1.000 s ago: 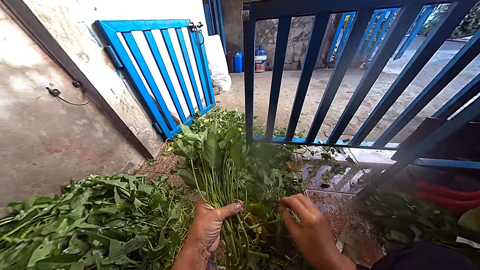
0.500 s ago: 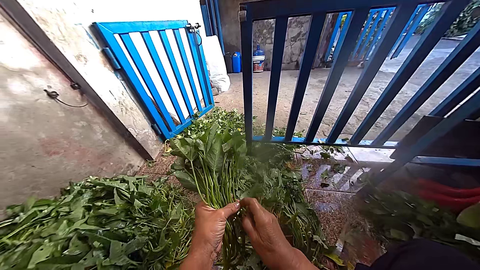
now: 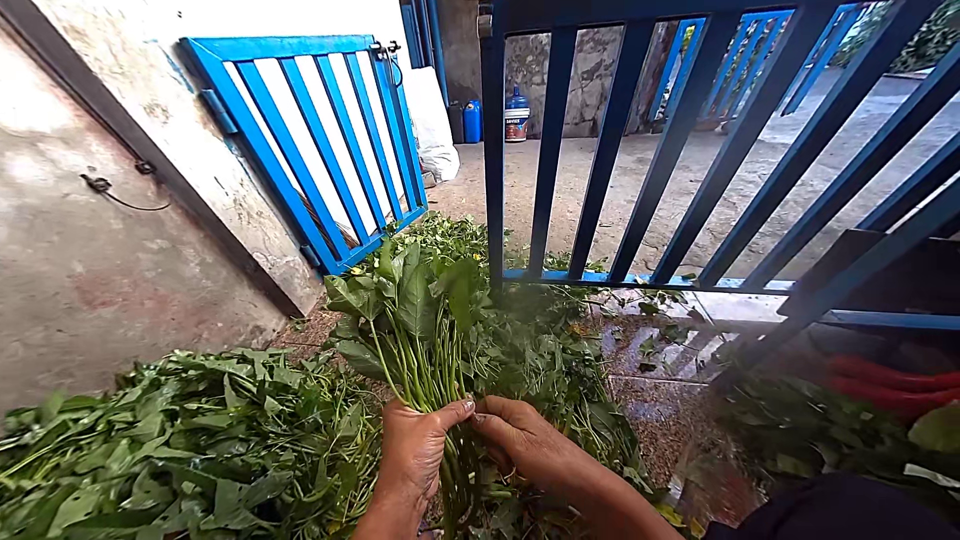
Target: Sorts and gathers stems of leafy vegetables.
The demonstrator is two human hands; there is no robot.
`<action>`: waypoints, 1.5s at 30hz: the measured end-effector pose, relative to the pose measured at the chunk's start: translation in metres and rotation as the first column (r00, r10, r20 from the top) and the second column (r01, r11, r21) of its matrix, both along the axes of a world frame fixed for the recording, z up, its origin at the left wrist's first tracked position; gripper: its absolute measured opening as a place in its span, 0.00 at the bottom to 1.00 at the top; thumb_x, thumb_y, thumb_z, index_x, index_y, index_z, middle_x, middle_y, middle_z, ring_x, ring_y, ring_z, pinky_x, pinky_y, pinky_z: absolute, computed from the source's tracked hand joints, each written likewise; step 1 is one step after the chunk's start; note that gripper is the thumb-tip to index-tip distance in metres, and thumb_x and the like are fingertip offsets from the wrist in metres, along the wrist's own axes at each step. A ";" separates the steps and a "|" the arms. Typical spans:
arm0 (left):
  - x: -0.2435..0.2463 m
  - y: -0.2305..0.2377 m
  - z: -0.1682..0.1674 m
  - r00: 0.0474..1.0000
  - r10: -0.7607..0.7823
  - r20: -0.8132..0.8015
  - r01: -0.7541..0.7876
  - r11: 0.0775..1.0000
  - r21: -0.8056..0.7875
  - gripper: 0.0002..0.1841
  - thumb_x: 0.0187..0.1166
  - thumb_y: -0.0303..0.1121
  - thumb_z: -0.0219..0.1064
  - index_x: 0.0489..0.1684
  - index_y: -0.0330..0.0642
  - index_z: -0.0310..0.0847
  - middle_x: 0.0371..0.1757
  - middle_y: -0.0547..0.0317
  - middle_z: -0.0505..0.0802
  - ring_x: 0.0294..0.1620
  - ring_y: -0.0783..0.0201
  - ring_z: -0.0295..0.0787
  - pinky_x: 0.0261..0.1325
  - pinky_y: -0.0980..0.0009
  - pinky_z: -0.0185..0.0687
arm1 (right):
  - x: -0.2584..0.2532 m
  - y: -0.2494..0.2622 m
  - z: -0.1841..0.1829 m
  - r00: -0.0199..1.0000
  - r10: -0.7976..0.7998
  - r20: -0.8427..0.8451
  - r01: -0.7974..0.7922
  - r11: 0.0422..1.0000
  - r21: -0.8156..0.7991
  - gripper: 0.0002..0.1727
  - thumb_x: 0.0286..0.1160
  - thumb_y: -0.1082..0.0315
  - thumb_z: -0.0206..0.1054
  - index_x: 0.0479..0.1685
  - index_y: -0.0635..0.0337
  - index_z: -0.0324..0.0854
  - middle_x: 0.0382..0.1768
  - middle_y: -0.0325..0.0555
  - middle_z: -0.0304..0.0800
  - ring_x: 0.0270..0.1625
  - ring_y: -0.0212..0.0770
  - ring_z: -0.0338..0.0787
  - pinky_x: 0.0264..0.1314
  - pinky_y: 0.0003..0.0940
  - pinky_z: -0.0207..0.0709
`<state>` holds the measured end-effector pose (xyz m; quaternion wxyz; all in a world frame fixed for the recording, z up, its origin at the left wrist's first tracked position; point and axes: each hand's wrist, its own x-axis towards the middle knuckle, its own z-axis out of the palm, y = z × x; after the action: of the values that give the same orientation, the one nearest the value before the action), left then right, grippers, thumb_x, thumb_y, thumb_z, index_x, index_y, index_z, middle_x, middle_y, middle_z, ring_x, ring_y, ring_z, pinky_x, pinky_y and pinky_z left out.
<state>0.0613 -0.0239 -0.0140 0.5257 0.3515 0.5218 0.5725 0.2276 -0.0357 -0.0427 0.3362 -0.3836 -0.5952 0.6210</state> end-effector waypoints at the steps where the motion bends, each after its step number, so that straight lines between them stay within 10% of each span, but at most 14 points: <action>1: 0.000 0.000 0.000 1.000 -0.003 0.000 0.003 1.000 -0.010 0.23 0.45 0.04 0.79 0.43 0.22 0.83 0.38 0.37 0.95 0.40 0.50 0.97 0.47 0.59 0.96 | 0.001 0.001 0.000 1.000 0.004 -0.012 -0.003 1.000 0.023 0.17 0.92 0.57 0.52 0.49 0.58 0.83 0.20 0.34 0.72 0.19 0.29 0.72 0.25 0.25 0.68; 6: 0.000 0.000 0.003 0.999 -0.032 0.024 0.034 0.997 -0.065 0.25 0.48 0.07 0.81 0.49 0.21 0.80 0.40 0.37 0.95 0.41 0.50 0.97 0.48 0.58 0.96 | -0.007 0.001 -0.002 0.996 -0.066 -0.054 0.070 0.993 0.091 0.16 0.91 0.60 0.52 0.43 0.59 0.81 0.23 0.35 0.76 0.23 0.29 0.76 0.29 0.25 0.73; 10: 0.005 0.001 0.002 0.996 0.092 0.003 -0.091 0.991 -0.102 0.22 0.50 0.05 0.78 0.45 0.21 0.78 0.32 0.37 0.94 0.30 0.50 0.96 0.35 0.60 0.95 | -0.017 -0.013 -0.012 0.906 -0.234 0.354 0.119 0.941 0.318 0.20 0.88 0.56 0.45 0.44 0.58 0.81 0.27 0.45 0.80 0.32 0.44 0.85 0.37 0.47 0.77; 14: -0.010 0.009 0.010 0.971 0.239 0.021 -0.238 0.970 -0.045 0.19 0.60 0.06 0.74 0.50 0.22 0.77 0.29 0.38 0.93 0.24 0.49 0.93 0.29 0.58 0.94 | -0.009 -0.038 -0.054 0.652 -0.688 0.320 0.066 0.472 0.879 0.15 0.81 0.62 0.51 0.28 0.53 0.79 0.21 0.39 0.82 0.28 0.40 0.87 0.35 0.40 0.81; 16: -0.025 0.014 0.017 0.941 0.339 0.018 -0.339 0.941 0.003 0.19 0.62 0.08 0.73 0.51 0.24 0.77 0.29 0.41 0.93 0.23 0.52 0.93 0.28 0.59 0.94 | 0.009 -0.054 -0.078 0.637 -0.700 0.322 0.015 0.429 0.903 0.14 0.81 0.63 0.53 0.26 0.52 0.77 0.21 0.38 0.81 0.28 0.40 0.87 0.37 0.40 0.81; 18: -0.044 0.017 0.020 0.892 0.453 0.010 -0.451 0.886 0.107 0.21 0.63 0.10 0.74 0.54 0.27 0.76 0.31 0.45 0.94 0.26 0.54 0.94 0.30 0.60 0.95 | 0.032 -0.080 -0.096 0.608 -0.551 0.572 -0.097 0.663 0.742 0.14 0.80 0.63 0.55 0.28 0.55 0.81 0.24 0.45 0.86 0.32 0.46 0.91 0.41 0.47 0.84; 20: -0.067 0.021 0.025 0.820 0.571 0.033 -0.563 0.796 0.222 0.24 0.65 0.14 0.75 0.60 0.29 0.74 0.34 0.48 0.93 0.30 0.56 0.94 0.36 0.60 0.94 | 0.054 -0.090 -0.096 0.453 0.003 0.892 -0.197 0.976 0.097 0.18 0.86 0.59 0.55 0.55 0.61 0.86 0.50 0.65 0.92 0.52 0.67 0.92 0.55 0.68 0.81; 21: -0.078 0.021 0.027 0.788 0.612 0.073 -0.607 0.750 0.263 0.23 0.68 0.15 0.75 0.62 0.30 0.73 0.36 0.48 0.92 0.32 0.56 0.93 0.38 0.60 0.94 | 0.064 -0.085 -0.105 0.369 0.231 0.900 -0.158 0.970 -0.184 0.21 0.87 0.56 0.56 0.69 0.56 0.82 0.63 0.70 0.86 0.61 0.73 0.88 0.59 0.75 0.78; 24: -0.095 0.019 0.030 0.786 0.589 0.187 -0.618 0.750 0.237 0.12 0.81 0.21 0.67 0.58 0.37 0.74 0.39 0.54 0.90 0.38 0.61 0.93 0.44 0.64 0.94 | 0.092 -0.065 -0.141 0.406 0.111 0.907 0.219 0.952 -0.214 0.25 0.85 0.53 0.59 0.76 0.55 0.78 0.75 0.69 0.77 0.67 0.71 0.86 0.66 0.72 0.78; 28: -0.081 0.013 0.033 0.868 0.440 0.231 -0.463 0.885 0.056 0.05 0.87 0.25 0.59 0.53 0.38 0.76 0.36 0.56 0.92 0.36 0.63 0.93 0.42 0.65 0.93 | 0.122 -0.033 -0.199 0.327 -0.269 0.906 0.717 0.695 -0.052 0.26 0.85 0.54 0.58 0.74 0.63 0.77 0.78 0.68 0.72 0.76 0.64 0.80 0.73 0.59 0.78; 32: -0.068 0.013 0.033 0.911 0.342 0.230 -0.353 0.936 0.004 0.06 0.85 0.23 0.58 0.52 0.35 0.78 0.35 0.51 0.93 0.35 0.59 0.94 0.42 0.62 0.94 | 0.128 -0.024 -0.190 0.437 -0.331 0.836 0.683 0.727 -0.069 0.22 0.91 0.58 0.50 0.61 0.65 0.85 0.61 0.64 0.88 0.69 0.61 0.87 0.72 0.61 0.76; 37: -0.064 0.015 0.031 0.926 0.309 0.218 -0.313 0.950 -0.017 0.07 0.85 0.22 0.59 0.54 0.32 0.79 0.40 0.46 0.94 0.38 0.56 0.95 0.41 0.62 0.94 | 0.113 -0.034 -0.157 0.321 -0.892 0.319 0.835 0.426 0.348 0.19 0.90 0.58 0.56 0.50 0.63 0.88 0.28 0.45 0.87 0.30 0.42 0.88 0.41 0.48 0.84; 45: -0.057 0.013 0.028 0.934 0.316 0.170 -0.312 0.949 -0.046 0.09 0.82 0.21 0.62 0.55 0.30 0.80 0.39 0.44 0.94 0.36 0.54 0.95 0.40 0.60 0.94 | 0.091 -0.047 -0.137 0.350 -0.919 0.181 0.788 0.393 0.474 0.23 0.90 0.59 0.48 0.54 0.66 0.87 0.37 0.48 0.89 0.39 0.39 0.88 0.48 0.41 0.84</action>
<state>0.0044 -0.0112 0.0136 0.4745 0.2073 0.5281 0.6730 0.3190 -0.0824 -0.1795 0.5318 -0.7050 -0.4447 0.1497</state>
